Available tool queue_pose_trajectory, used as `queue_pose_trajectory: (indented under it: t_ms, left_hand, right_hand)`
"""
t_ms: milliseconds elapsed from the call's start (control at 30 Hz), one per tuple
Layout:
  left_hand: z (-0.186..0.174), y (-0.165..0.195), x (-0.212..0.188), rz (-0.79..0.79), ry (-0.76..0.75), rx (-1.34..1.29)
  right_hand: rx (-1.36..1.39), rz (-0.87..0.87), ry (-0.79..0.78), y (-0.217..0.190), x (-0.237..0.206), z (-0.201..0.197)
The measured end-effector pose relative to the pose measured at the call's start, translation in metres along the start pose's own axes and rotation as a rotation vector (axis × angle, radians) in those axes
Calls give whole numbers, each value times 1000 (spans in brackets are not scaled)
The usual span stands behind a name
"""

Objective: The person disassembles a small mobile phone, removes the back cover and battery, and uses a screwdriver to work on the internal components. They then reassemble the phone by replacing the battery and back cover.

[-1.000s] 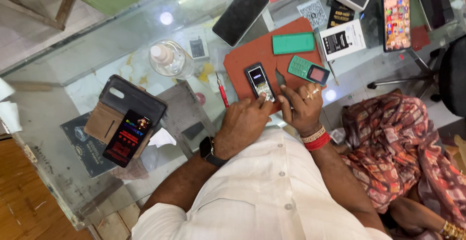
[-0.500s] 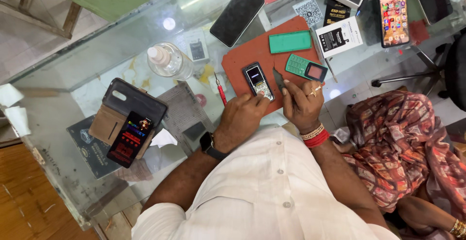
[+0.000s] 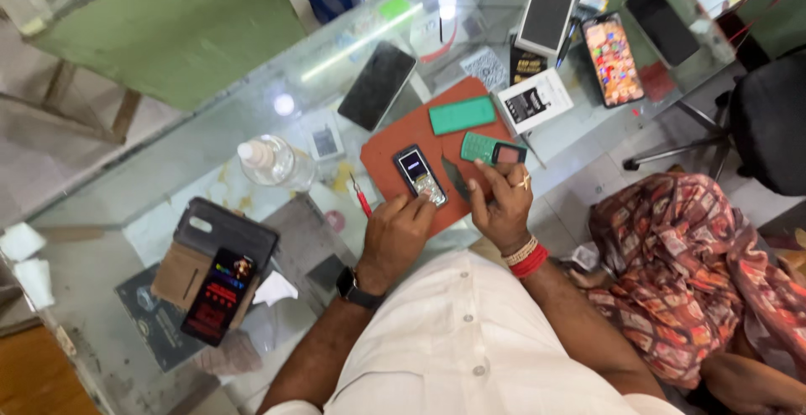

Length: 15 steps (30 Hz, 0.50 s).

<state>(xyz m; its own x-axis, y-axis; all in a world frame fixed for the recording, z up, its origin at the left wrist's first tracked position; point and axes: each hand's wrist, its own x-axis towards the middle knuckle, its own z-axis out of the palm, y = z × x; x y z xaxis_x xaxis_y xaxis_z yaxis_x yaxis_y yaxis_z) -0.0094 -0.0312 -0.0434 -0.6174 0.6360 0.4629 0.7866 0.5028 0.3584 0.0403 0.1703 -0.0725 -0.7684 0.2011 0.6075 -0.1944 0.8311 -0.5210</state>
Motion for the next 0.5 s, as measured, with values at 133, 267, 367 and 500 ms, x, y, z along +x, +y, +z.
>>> queue_pose_trajectory:
  t_ms: [133,267,367,500]
  left_hand:
    - [4,-1,3,-32,-15,-18]
    - [5,1,4,-64,-42,-16]
    - [-2,5,7,-126,-77,-105]
    - [-14,12,19,-233,-237,-149]
  right_hand:
    - [10,-13,33,-5,5,-2]
    - [116,-20,-15,-2,8,-6]
    - [142,-44,-74,2,6,-9]
    - [133,-81,-75,9,-1,-5]
